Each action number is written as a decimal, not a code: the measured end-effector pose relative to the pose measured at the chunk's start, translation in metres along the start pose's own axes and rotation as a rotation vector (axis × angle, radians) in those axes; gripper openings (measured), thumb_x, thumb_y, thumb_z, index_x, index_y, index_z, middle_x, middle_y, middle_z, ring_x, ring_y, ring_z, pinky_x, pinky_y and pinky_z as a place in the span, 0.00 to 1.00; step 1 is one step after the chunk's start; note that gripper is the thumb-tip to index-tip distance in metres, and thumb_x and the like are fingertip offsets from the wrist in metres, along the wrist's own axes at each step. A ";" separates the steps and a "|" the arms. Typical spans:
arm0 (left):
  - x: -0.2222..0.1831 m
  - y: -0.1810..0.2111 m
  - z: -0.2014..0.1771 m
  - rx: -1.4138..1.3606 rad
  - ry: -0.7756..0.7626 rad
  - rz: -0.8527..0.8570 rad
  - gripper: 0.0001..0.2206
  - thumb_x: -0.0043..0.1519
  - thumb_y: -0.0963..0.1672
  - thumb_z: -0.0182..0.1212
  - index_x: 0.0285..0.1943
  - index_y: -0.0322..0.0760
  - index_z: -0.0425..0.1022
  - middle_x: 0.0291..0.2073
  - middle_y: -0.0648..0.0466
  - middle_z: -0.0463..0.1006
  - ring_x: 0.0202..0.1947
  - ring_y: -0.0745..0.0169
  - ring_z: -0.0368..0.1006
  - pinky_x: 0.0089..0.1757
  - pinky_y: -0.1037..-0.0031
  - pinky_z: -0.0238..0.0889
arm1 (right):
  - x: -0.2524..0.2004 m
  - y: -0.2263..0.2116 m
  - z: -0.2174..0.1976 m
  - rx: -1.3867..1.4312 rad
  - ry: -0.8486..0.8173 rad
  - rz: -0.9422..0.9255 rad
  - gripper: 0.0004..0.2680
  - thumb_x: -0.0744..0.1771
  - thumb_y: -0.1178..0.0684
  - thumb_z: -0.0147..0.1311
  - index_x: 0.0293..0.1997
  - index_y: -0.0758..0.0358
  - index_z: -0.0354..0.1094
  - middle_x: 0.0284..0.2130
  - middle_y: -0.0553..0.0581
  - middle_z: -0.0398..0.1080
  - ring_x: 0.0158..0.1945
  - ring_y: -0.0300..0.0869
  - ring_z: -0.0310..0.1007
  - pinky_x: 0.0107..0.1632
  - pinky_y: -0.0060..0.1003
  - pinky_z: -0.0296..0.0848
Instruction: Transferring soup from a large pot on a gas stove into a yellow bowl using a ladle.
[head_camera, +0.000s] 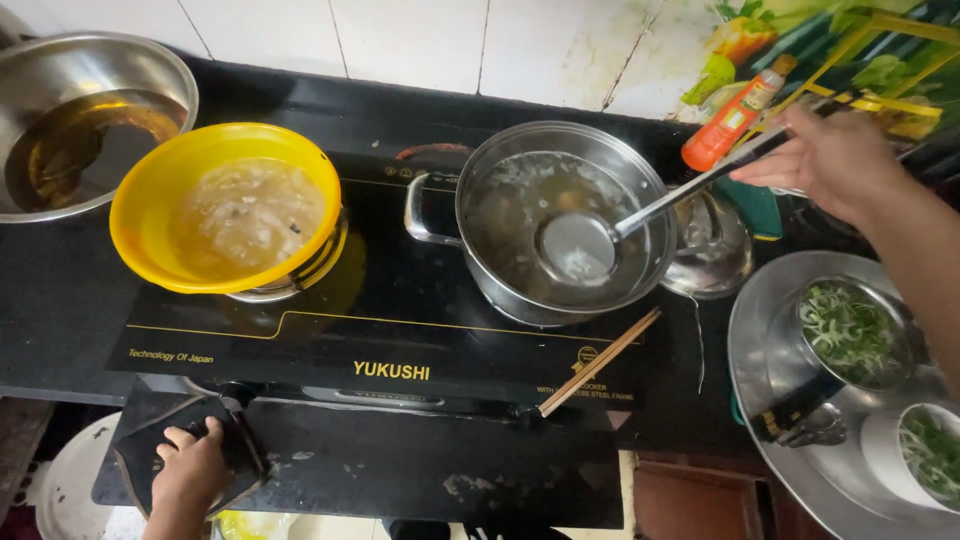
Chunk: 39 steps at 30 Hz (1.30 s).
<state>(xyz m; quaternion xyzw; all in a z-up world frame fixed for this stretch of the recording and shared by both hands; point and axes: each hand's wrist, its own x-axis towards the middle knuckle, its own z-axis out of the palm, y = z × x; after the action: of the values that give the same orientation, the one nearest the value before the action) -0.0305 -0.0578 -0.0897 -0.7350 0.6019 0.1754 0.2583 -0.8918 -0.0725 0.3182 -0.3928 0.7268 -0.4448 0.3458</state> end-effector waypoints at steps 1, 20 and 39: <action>-0.001 0.000 -0.002 0.001 0.001 -0.001 0.39 0.63 0.49 0.60 0.83 0.57 0.42 0.79 0.25 0.41 0.77 0.18 0.47 0.64 0.39 0.61 | -0.002 0.000 -0.002 0.001 -0.001 0.000 0.14 0.79 0.44 0.39 0.64 0.66 0.59 0.39 0.87 0.69 0.48 0.69 0.77 0.59 0.60 0.78; 0.005 -0.002 0.008 -0.012 0.038 -0.003 0.31 0.66 0.45 0.43 0.82 0.57 0.45 0.79 0.24 0.42 0.76 0.18 0.48 0.63 0.39 0.61 | -0.136 0.011 0.050 0.085 0.400 -0.315 0.09 0.81 0.49 0.37 0.64 0.63 0.57 0.19 0.49 0.50 0.49 0.55 0.84 0.51 0.39 0.87; -0.011 0.010 -0.021 -0.015 -0.112 -0.054 0.34 0.68 0.46 0.53 0.83 0.56 0.41 0.81 0.29 0.38 0.79 0.24 0.43 0.65 0.43 0.61 | -0.182 0.032 0.087 0.345 0.315 -0.094 0.02 0.80 0.51 0.41 0.55 0.50 0.59 0.32 0.68 0.70 0.49 0.64 0.84 0.32 0.29 0.78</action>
<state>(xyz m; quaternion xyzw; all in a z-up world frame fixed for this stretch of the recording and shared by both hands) -0.0438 -0.0627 -0.0682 -0.7419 0.5653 0.2137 0.2905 -0.7434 0.0643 0.2853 -0.2872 0.6660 -0.6338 0.2688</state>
